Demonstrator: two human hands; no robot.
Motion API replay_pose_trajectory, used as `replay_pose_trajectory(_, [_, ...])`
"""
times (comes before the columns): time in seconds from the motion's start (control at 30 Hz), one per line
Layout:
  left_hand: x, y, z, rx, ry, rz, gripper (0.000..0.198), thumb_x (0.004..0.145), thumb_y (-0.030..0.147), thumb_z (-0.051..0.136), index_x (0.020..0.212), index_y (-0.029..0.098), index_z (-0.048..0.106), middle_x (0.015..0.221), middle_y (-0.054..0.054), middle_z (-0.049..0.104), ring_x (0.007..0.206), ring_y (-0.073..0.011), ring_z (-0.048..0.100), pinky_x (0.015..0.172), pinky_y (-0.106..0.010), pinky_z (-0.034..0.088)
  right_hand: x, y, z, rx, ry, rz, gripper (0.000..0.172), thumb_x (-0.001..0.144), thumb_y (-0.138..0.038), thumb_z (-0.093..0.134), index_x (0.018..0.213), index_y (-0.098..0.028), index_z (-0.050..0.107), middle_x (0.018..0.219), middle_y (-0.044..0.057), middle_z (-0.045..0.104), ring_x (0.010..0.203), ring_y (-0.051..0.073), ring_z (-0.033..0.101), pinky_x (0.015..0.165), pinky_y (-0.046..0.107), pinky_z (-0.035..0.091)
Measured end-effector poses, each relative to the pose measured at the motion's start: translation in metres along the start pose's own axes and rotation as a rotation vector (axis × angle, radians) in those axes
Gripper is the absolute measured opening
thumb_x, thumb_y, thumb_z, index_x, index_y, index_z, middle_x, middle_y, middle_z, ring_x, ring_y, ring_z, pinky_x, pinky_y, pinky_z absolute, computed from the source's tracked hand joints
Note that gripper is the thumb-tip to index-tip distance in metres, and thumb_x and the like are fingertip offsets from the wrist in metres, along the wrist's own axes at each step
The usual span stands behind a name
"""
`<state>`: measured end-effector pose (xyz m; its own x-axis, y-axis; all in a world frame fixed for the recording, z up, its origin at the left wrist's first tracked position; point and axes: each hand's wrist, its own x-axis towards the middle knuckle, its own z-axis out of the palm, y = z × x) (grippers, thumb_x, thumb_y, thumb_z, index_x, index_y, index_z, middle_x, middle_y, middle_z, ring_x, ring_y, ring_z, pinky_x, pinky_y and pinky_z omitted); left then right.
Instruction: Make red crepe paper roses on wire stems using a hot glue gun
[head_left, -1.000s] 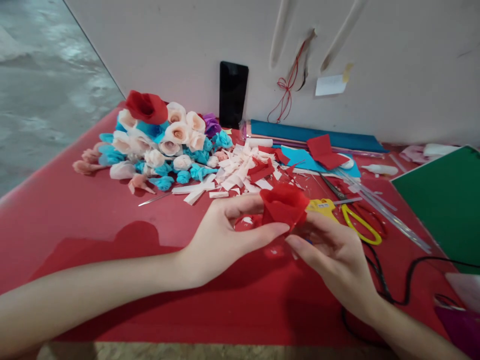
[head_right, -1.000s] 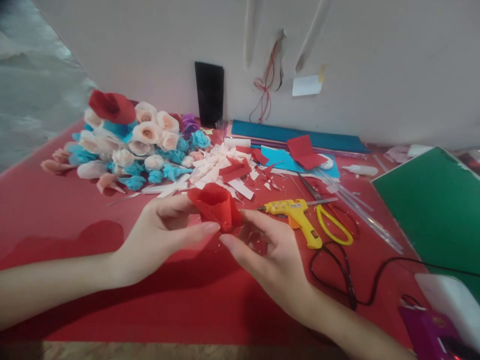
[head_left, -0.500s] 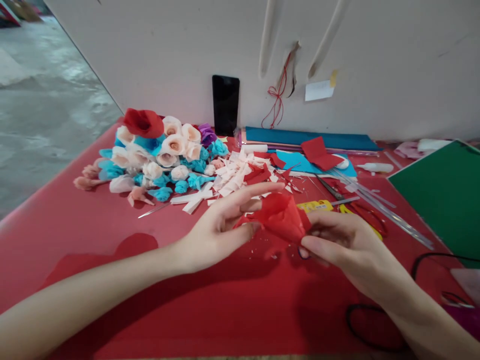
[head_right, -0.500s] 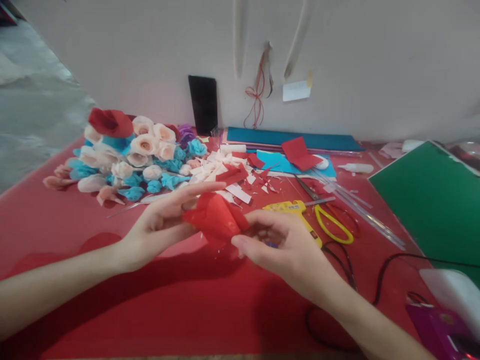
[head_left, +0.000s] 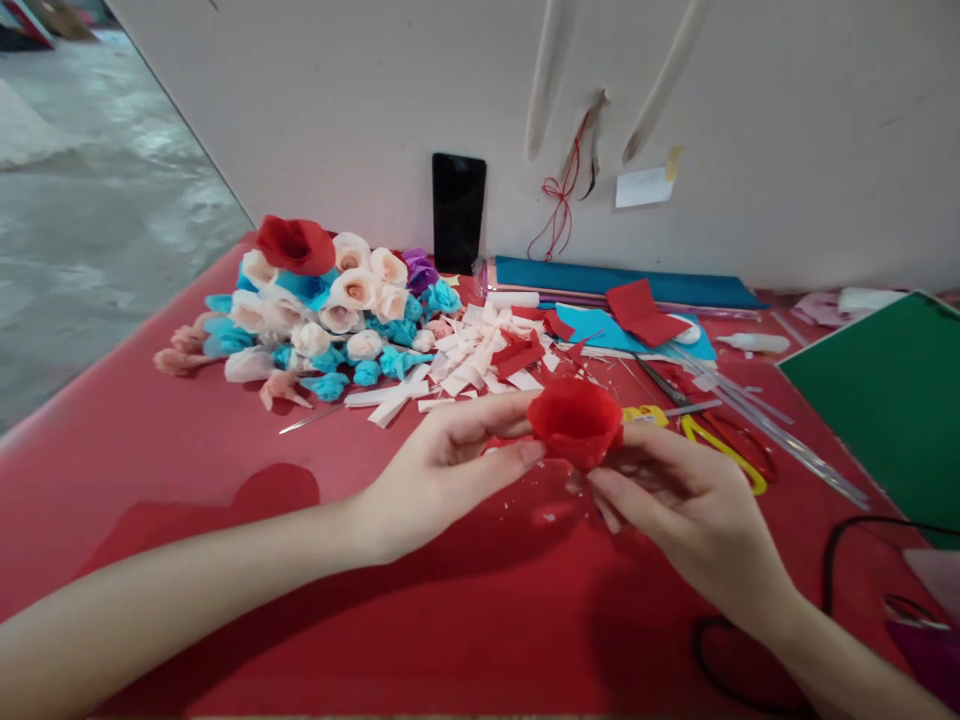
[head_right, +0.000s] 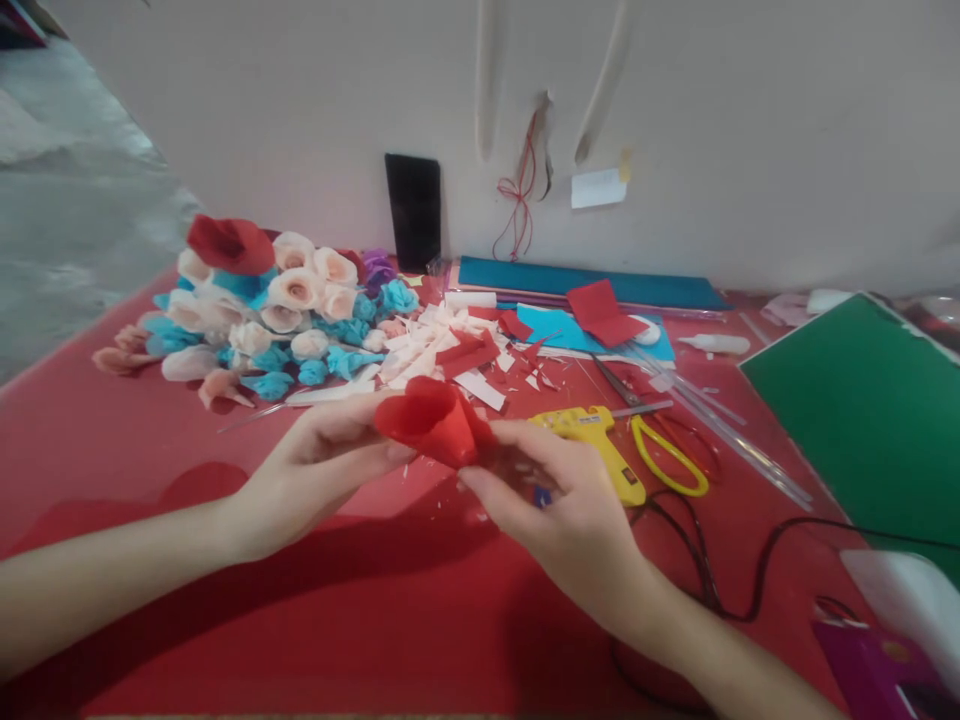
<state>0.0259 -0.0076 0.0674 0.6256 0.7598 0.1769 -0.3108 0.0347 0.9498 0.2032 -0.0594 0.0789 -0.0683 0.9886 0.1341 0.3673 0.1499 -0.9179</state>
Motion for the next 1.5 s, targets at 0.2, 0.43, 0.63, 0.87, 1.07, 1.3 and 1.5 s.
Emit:
replay_pose_trajectory(0.2, [-0.002,0.001,0.002,0.078,0.027,-0.003,0.023,0.083,0.019,0.052,0.102,0.023,0.065,0.100,-0.001,0.068,0.091,-0.0146,0.062,0.080,-0.020,0.048,0.000,0.002,0.005,0.007,-0.045,-0.027,0.007,0.076,-0.019,0.054,0.082,-0.018,0.058,0.058,-0.003,0.057,0.044,0.006,0.050,0.043,0.016,0.042])
replay_pose_trajectory(0.43, [-0.006,-0.006,0.003,-0.028,0.047,-0.028,0.020,0.083,0.020,0.052,0.095,0.027,0.067,0.078,0.001,0.066,0.072,-0.0113,0.060,0.072,-0.021,0.049,-0.005,0.004,0.012,0.088,-0.031,0.006,0.009,0.078,-0.021,0.055,0.086,-0.017,0.054,0.059,-0.002,0.058,0.044,0.006,0.052,0.044,0.015,0.044])
replay_pose_trajectory(0.63, [-0.008,-0.006,0.005,-0.065,0.051,-0.067,0.019,0.083,0.022,0.052,0.095,0.024,0.067,0.072,-0.001,0.062,0.069,-0.0130,0.058,0.071,-0.026,0.048,-0.005,0.005,0.008,0.038,-0.098,-0.057,0.009,0.081,-0.024,0.053,0.081,-0.015,0.054,0.062,0.001,0.058,0.047,0.007,0.052,0.047,0.018,0.044])
replay_pose_trajectory(0.87, [-0.008,0.002,0.008,-0.058,0.005,-0.076,0.020,0.085,0.021,0.049,0.093,0.024,0.067,0.066,0.000,0.060,0.066,-0.0123,0.058,0.073,-0.026,0.047,-0.009,0.010,0.003,-0.033,-0.157,-0.151,0.006,0.084,-0.021,0.050,0.087,-0.018,0.054,0.067,0.000,0.057,0.054,0.007,0.051,0.053,0.018,0.045])
replay_pose_trajectory(1.07, [-0.007,0.003,0.010,-0.087,0.000,-0.101,0.020,0.085,0.019,0.048,0.090,0.025,0.067,0.066,0.000,0.058,0.067,-0.0111,0.055,0.072,-0.024,0.046,-0.009,0.009,0.002,-0.002,-0.185,-0.190,0.012,0.084,-0.015,0.049,0.092,-0.022,0.052,0.073,-0.002,0.059,0.063,0.007,0.054,0.060,0.016,0.045])
replay_pose_trajectory(1.3, [-0.008,0.002,0.008,-0.152,-0.013,-0.066,0.023,0.085,0.019,0.048,0.097,0.028,0.066,0.068,0.000,0.061,0.067,-0.0115,0.057,0.073,-0.025,0.047,-0.008,0.005,-0.001,-0.088,-0.211,-0.171,0.003,0.083,-0.018,0.050,0.082,-0.019,0.052,0.068,-0.002,0.057,0.055,0.007,0.051,0.052,0.017,0.041])
replay_pose_trajectory(1.5, [-0.008,0.003,0.006,-0.161,-0.028,-0.041,0.024,0.085,0.018,0.048,0.099,0.027,0.066,0.069,-0.001,0.061,0.067,-0.0121,0.057,0.070,-0.025,0.048,-0.010,0.006,-0.003,-0.077,-0.241,-0.174,0.005,0.084,-0.017,0.049,0.084,-0.019,0.054,0.069,-0.001,0.057,0.061,0.008,0.052,0.056,0.019,0.041])
